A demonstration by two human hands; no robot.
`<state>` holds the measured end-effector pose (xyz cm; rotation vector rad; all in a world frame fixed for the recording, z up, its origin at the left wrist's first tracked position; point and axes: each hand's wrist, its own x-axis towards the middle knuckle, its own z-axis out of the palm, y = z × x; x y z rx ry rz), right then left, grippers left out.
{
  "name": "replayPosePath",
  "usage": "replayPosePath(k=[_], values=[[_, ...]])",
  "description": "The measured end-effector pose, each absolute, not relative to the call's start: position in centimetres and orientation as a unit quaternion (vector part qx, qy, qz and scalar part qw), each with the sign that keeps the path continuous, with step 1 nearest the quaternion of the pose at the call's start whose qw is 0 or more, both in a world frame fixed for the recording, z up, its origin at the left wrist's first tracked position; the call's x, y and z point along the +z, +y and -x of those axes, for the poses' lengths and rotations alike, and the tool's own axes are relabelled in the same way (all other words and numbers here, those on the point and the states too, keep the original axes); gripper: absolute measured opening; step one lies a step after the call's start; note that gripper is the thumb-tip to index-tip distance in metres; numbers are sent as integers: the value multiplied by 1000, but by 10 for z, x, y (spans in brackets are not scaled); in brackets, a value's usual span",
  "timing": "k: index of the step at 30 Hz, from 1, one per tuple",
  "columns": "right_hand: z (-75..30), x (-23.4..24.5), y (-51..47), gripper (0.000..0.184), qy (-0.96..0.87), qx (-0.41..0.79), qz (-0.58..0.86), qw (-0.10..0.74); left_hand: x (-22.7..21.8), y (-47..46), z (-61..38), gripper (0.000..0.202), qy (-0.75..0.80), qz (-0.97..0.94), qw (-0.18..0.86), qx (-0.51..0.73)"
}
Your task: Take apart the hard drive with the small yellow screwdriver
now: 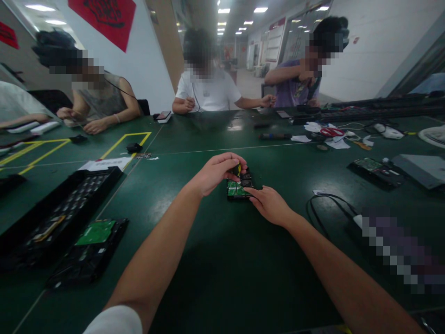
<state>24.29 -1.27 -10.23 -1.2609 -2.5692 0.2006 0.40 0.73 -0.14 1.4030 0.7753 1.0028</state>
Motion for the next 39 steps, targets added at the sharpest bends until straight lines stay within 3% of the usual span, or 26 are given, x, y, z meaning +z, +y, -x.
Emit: replayPosePath(k=[6, 20, 24, 30, 39], values=[[-243, -104, -12, 44, -887, 61, 437, 136, -5, 10, -3, 28, 379, -650, 507, 421], [-243, -103, -13, 44, -889, 61, 434, 133, -2, 5, -8, 25, 350, -566, 597, 448], [-244, -103, -13, 44, -888, 64, 434, 137, -3, 8, -6, 19, 362, -602, 566, 432], [-245, -103, -12, 44, -888, 73, 434, 136, -1, 9, -2, 26, 401, -648, 495, 418], [-244, -103, -12, 44, -885, 77, 436, 143, -1, 8, -3, 27, 414, -634, 503, 417]])
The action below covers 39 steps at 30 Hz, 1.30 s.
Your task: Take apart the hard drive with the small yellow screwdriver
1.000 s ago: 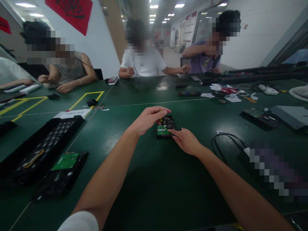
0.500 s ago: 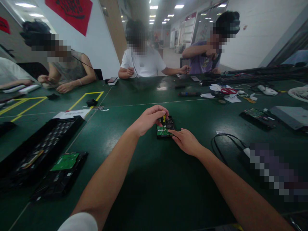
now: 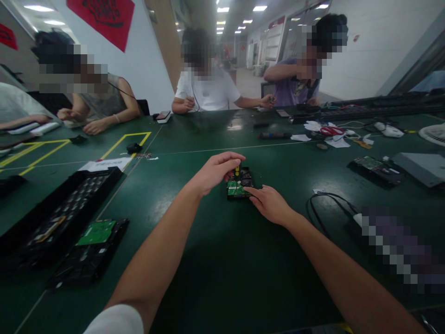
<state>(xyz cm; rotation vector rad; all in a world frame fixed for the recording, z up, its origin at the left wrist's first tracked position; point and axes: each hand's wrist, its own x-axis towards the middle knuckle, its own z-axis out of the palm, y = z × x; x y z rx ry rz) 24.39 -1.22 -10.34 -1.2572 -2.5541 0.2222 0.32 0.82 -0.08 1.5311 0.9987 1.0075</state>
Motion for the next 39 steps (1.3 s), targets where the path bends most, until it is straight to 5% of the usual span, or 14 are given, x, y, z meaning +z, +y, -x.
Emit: replayPosePath(k=[11, 39], values=[[-243, -103, -12, 44, -890, 70, 432, 131, 0, 6, 0, 30, 353, -577, 629, 383], [-242, -101, -13, 45, -888, 74, 436, 127, 3, 4, -4, 26, 379, -558, 635, 377]])
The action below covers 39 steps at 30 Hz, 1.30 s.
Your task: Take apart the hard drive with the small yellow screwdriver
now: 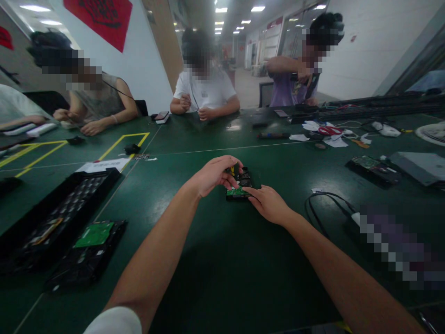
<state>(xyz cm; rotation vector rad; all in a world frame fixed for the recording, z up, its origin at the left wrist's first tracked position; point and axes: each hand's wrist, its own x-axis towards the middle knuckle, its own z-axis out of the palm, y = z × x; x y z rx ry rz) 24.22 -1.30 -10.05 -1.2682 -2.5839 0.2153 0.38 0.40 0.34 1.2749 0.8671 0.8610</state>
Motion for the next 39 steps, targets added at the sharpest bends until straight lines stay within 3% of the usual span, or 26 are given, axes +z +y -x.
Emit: replayPosePath(k=[16, 23, 39], values=[[-243, -101, -13, 45, -887, 79, 436, 129, -4, 9, 0, 36, 375, -573, 616, 389], [-243, -102, -13, 45, -887, 74, 437, 133, 1, 4, -1, 33, 387, -614, 582, 368], [-244, -103, -12, 44, -890, 68, 431, 135, 3, 4, -3, 19, 389, -568, 611, 391]])
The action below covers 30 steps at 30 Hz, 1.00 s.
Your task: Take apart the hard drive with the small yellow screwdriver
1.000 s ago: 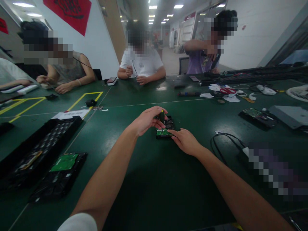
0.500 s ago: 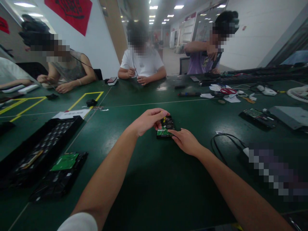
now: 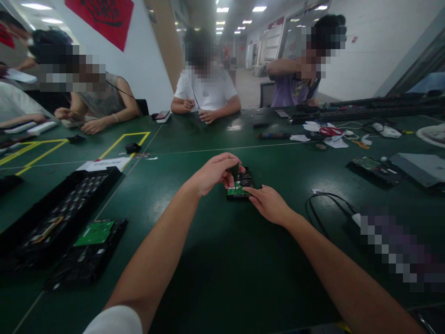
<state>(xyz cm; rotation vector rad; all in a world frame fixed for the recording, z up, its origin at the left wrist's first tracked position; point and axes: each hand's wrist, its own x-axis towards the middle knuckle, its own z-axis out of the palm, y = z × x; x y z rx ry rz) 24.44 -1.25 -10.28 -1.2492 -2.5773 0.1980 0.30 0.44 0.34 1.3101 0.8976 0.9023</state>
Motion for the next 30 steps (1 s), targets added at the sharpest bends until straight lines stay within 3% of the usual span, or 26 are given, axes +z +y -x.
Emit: replayPosePath(k=[30], values=[[-243, -99, -14, 44, -888, 78, 435, 129, 0, 5, 0, 30, 370, -638, 563, 372]])
